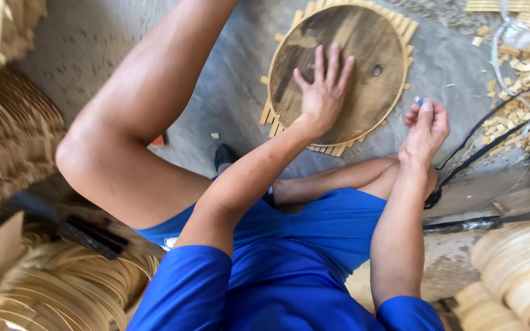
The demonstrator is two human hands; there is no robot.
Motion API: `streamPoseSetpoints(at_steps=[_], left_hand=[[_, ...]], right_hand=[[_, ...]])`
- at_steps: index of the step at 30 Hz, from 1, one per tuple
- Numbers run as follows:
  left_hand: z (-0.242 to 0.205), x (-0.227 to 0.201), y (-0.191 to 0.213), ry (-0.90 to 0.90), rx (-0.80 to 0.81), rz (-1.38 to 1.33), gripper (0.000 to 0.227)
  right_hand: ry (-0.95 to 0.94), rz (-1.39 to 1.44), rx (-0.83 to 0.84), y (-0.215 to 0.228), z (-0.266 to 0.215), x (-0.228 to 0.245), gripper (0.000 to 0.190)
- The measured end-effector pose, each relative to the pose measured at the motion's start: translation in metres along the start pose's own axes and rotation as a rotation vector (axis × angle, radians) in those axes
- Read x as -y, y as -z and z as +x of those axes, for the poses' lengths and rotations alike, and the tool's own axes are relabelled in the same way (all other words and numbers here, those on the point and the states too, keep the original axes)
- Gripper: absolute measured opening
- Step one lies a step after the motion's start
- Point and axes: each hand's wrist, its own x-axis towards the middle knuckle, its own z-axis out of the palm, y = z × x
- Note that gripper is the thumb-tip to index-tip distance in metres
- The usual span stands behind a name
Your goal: The person sits on the floor and weaves thin wooden strips into a circular frame to create a basket. They repeatedly pick up pre-woven rectangular sections, place them onto the frame, and press them into place by hand.
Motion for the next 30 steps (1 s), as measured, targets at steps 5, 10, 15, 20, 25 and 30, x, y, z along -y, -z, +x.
streamPoseSetpoints(at_steps=[5, 10, 15, 20, 25, 30], left_hand=[[-0.001, -0.001, 0.013, 0.007, 0.099, -0.047, 0.071], [0.004, 0.004, 0.023, -0.012, 0.206, -0.075, 0.071], [0.006, 0.005, 0.023, -0.027, 0.243, -0.103, 0.074], [0.007, 0.008, 0.020, -0.056, 0.289, -0.099, 0.077], [0.007, 0.004, 0.017, -0.006, 0.212, -0.137, 0.077], [0.006, 0.005, 0.018, 0.008, 0.195, -0.124, 0.077]], right_hand=[[0.245, -0.284, 0.472, -0.096, 0.002, 0.066, 0.009], [0.564, -0.746, 0.953, -0.224, 0.038, 0.090, 0.008], [0.894, -1.093, 1.251, -0.300, 0.063, 0.064, 0.011], [0.810, -1.208, 1.400, -0.311, 0.071, 0.040, 0.013], [0.832, -1.247, 1.397, -0.299, 0.085, 0.055, 0.012], [0.851, -1.241, 1.367, -0.290, 0.096, 0.059, 0.012]])
